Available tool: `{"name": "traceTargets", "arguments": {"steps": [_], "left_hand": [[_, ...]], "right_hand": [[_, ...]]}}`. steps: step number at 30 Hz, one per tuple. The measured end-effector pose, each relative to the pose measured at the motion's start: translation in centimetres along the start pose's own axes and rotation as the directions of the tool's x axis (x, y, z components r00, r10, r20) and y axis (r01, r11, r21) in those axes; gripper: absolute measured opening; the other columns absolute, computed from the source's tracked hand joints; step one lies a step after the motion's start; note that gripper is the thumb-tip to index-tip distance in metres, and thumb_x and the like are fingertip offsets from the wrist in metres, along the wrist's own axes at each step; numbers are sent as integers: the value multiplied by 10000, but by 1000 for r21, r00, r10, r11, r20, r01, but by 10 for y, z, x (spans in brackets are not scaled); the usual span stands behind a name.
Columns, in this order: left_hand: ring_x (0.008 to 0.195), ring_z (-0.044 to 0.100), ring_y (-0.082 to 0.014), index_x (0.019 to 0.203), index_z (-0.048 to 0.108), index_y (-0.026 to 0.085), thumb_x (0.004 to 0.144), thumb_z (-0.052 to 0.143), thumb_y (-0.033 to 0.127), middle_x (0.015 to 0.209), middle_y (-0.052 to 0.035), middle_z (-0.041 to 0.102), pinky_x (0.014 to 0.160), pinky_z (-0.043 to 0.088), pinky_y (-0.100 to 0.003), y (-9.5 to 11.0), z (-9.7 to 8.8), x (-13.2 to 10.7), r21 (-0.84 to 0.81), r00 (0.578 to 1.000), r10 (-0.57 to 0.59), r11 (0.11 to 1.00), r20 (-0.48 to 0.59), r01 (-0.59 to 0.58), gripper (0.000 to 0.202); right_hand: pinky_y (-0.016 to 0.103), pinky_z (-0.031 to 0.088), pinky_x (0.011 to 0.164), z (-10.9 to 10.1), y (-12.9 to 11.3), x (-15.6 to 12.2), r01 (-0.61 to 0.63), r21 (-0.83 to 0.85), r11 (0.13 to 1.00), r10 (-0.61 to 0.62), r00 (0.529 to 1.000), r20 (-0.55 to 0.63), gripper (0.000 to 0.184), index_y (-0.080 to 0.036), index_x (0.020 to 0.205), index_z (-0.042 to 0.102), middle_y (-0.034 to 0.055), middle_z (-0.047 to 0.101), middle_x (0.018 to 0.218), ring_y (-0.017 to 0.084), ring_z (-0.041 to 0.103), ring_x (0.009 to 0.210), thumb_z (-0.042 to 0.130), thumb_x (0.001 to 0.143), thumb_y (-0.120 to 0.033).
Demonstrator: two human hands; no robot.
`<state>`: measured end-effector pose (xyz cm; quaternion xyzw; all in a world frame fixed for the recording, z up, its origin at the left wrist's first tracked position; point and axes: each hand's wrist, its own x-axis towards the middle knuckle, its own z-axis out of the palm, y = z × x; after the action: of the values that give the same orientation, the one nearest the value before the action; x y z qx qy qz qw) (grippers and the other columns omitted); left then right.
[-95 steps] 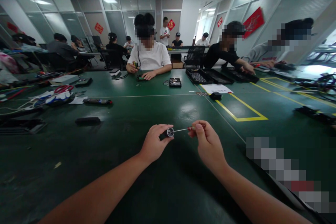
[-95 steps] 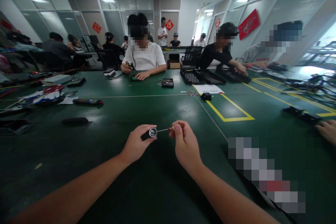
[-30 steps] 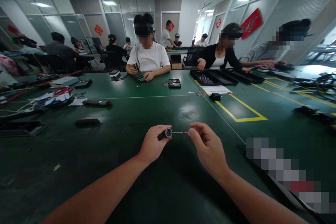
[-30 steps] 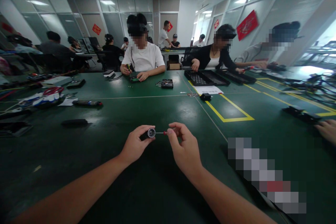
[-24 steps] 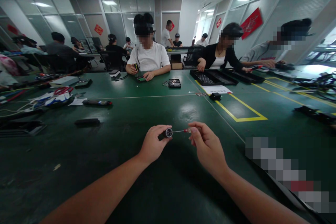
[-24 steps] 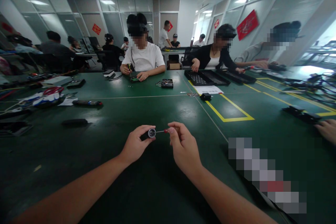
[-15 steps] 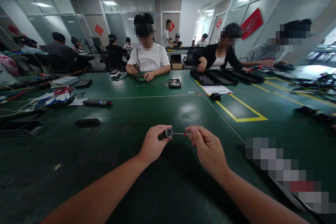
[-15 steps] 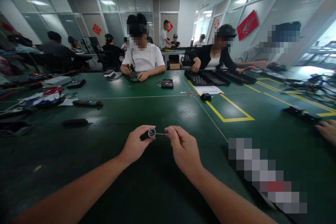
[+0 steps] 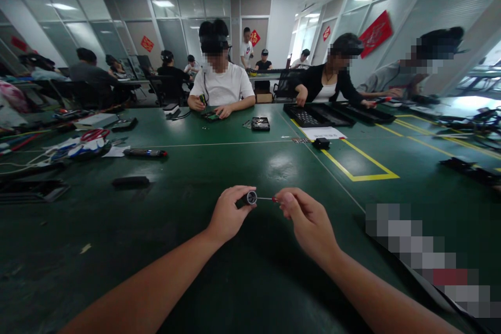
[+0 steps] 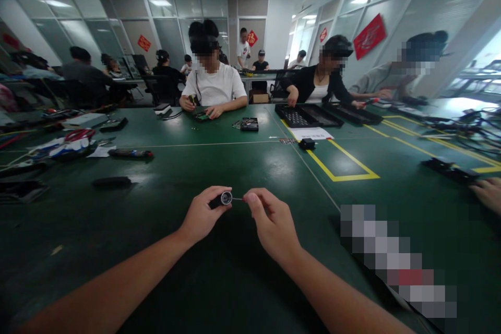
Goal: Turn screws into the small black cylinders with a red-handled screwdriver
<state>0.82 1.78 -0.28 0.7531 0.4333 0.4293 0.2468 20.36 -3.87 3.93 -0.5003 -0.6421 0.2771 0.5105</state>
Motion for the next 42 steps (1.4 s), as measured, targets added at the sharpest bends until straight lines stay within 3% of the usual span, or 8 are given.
{"name": "traceTargets", "arguments": {"steps": [2,8,14,20,26,32,37,42], "left_hand": [[1102,654,-222,1163,710,228,783,774,66,1160,-38,717,1027,486,-435,0,0,0,-2,1000,5,1000,0,-5,418],[1104,656,-228,1160,711,224,785,772,66,1165,-48,717,1022,489,-434,-1,0,0,6,1000,4,1000,-8,-4,411],[1092,658,-226,1147,713,229,781,779,72,1154,-44,721,1013,491,-433,-4,2,0,8,1000,29,1000,-10,-29,403],[1107,653,-232,1158,711,230,787,773,74,1163,-49,717,1026,487,-446,-2,1,0,-6,1000,17,1000,1,-17,407],[1107,656,-227,1161,710,223,786,766,64,1168,-50,716,1032,490,-437,0,-1,0,-10,1000,10,1000,-12,-10,411],[1110,656,-234,1149,712,224,785,769,72,1166,-55,716,1036,489,-452,1,-1,0,-6,1000,8,1000,2,-8,398],[1119,653,-235,1160,709,229,795,760,72,1171,-55,714,1038,489,-459,-1,0,0,-6,1000,6,1000,4,-6,401],[1111,657,-230,1146,717,226,782,771,70,1165,-56,716,1042,488,-445,-1,1,0,-14,1000,5,1000,-10,-6,399]], "right_hand": [[283,437,579,0,1,0,-9,-45,999,8,1000,-24,356,-221,898,708,9,635,712,158,568,618,463,1010,-453],[321,513,699,2,4,3,-60,2,998,60,994,-89,265,-216,1101,642,55,728,910,211,677,797,582,952,-427],[285,477,584,3,3,1,-67,44,997,69,997,-27,270,-223,1135,612,-8,626,726,165,596,629,513,986,-426],[280,436,561,0,1,-1,-36,-69,997,33,998,-52,364,-216,966,717,-10,589,636,160,576,593,449,1015,-457],[327,513,713,-1,-1,3,-46,-63,997,38,993,-112,243,-203,1074,661,53,724,899,210,679,805,555,959,-389],[291,466,574,0,-1,2,-95,27,995,95,995,-24,302,-213,1114,624,-15,602,677,168,588,607,477,1006,-454],[291,441,567,0,0,0,-43,-54,998,42,999,-24,388,-221,951,710,-21,540,603,159,548,564,434,1019,-485],[304,477,622,0,1,1,-29,-107,994,16,993,-120,252,-212,1091,653,34,695,827,194,646,706,556,961,-406]]}}
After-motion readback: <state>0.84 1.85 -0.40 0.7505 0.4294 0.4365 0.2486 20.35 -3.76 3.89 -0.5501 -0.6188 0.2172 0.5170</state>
